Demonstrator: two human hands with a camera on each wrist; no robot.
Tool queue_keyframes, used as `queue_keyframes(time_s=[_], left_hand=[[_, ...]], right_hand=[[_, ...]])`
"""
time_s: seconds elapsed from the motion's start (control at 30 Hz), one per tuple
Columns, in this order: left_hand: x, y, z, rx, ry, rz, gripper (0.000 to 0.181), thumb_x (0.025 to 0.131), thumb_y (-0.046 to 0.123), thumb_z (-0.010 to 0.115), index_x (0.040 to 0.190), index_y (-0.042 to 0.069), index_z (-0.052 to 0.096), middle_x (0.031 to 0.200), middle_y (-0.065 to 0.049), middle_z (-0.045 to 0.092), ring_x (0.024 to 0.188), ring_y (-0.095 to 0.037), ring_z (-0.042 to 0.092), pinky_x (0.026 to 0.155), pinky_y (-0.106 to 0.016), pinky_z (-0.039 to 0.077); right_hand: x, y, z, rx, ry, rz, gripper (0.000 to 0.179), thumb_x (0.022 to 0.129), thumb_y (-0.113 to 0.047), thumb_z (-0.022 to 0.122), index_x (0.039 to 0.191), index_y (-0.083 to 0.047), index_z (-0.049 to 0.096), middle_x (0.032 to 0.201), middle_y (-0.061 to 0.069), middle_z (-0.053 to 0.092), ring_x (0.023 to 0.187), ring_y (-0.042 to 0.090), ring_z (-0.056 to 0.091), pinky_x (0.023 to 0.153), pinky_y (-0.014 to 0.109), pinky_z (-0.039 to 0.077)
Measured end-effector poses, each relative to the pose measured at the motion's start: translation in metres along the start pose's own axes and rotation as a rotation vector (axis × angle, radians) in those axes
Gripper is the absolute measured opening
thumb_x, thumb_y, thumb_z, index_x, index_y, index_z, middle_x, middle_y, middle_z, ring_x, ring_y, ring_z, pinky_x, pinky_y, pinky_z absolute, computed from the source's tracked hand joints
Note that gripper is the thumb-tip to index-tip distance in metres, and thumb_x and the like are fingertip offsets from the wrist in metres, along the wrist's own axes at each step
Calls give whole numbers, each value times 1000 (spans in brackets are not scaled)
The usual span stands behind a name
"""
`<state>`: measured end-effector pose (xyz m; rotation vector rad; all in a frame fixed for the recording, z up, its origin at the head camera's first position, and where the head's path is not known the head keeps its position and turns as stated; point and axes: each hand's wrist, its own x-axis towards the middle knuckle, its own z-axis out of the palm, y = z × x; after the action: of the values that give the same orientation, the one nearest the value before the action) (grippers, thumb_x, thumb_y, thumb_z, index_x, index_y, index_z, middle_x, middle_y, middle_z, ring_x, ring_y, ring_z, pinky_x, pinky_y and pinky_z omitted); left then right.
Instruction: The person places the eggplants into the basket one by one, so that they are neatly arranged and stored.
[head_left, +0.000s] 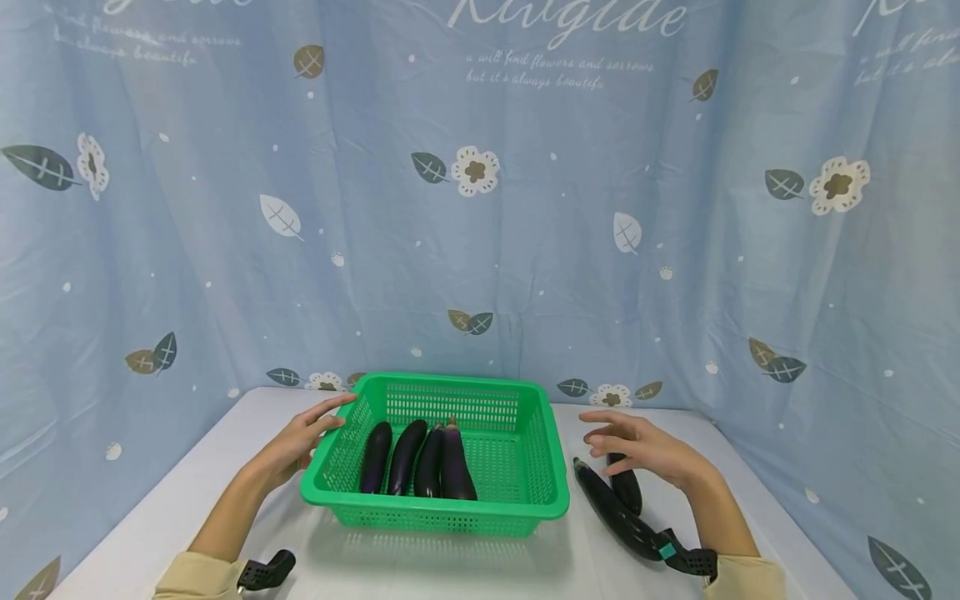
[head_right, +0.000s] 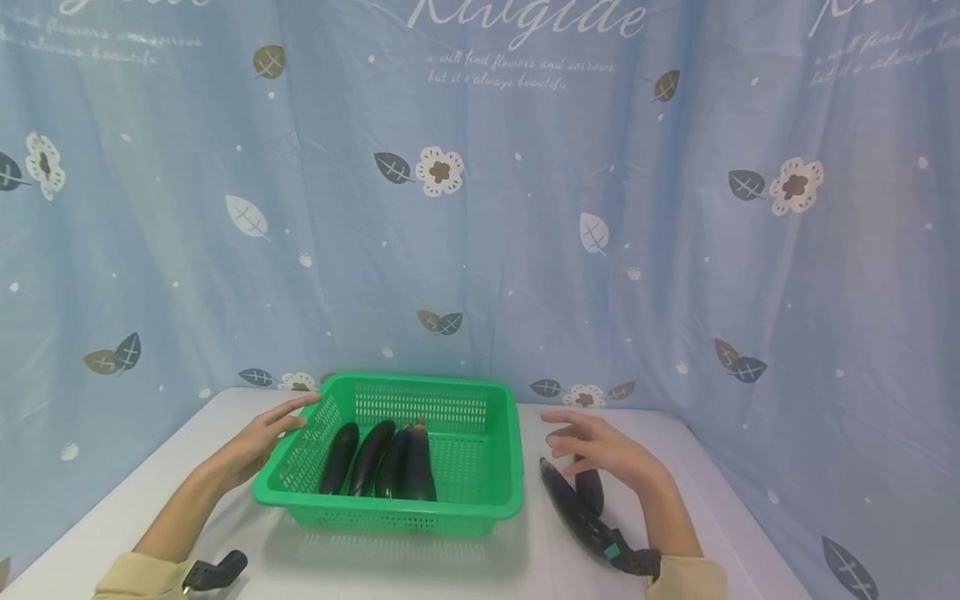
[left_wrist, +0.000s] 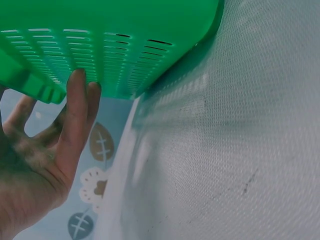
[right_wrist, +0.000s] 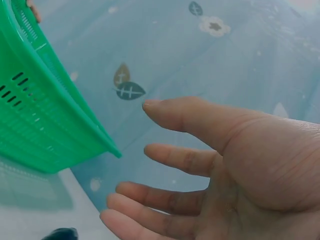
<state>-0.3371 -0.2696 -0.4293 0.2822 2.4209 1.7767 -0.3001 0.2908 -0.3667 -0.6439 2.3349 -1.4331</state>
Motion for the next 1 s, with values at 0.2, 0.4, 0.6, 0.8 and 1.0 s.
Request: queue_keyframes(time_s=[0.2, 0.4, 0.6, 0.8, 1.0], left_hand=[[-1, 1, -1, 0, -4, 9, 57, 101, 44, 51, 154, 32, 32, 166, -15, 6, 136, -44, 39, 43, -24, 32], [-2, 2, 1, -11, -13, 10, 59, 100, 44, 52, 154, 31, 32, 166, -14, 4, 145, -52, 19, 44, -26, 32], [-1, 2, 1, -2, 7, -11, 57, 100, 45, 52, 153, 34, 34, 165, -15, 11, 121, -55, 49, 44, -24, 31], [0, 2, 1, 9, 20, -28, 57, 99, 45, 53, 152, 35, 34, 164, -16, 14, 82, -21, 53, 44, -23, 32], [0, 1, 0, 5, 15, -23, 58, 99, 45, 53, 153, 34, 34, 164, -16, 13, 90, -12, 54, 44, -23, 32]], right_hand=[[-1, 4, -5, -29, 39, 33, 56, 101, -25, 55, 152, -13, 36, 149, 24, 41, 118, 26, 57, 90, 43, 54], [-4, 13, -11, -45, 64, 43, 59, 101, -29, 54, 152, -10, 34, 151, 29, 37, 128, 41, 50, 89, 45, 54], [-4, 20, -13, -64, 115, 108, 64, 99, -34, 57, 152, -7, 34, 148, 30, 39, 128, 43, 50, 89, 46, 54], [-4, 24, -12, -103, 171, 166, 66, 97, -36, 60, 150, -6, 36, 142, 29, 45, 125, 44, 52, 88, 48, 55], [-4, 36, -13, -167, 236, 213, 70, 94, -40, 64, 148, -3, 39, 139, 31, 48, 121, 40, 56, 83, 47, 56]])
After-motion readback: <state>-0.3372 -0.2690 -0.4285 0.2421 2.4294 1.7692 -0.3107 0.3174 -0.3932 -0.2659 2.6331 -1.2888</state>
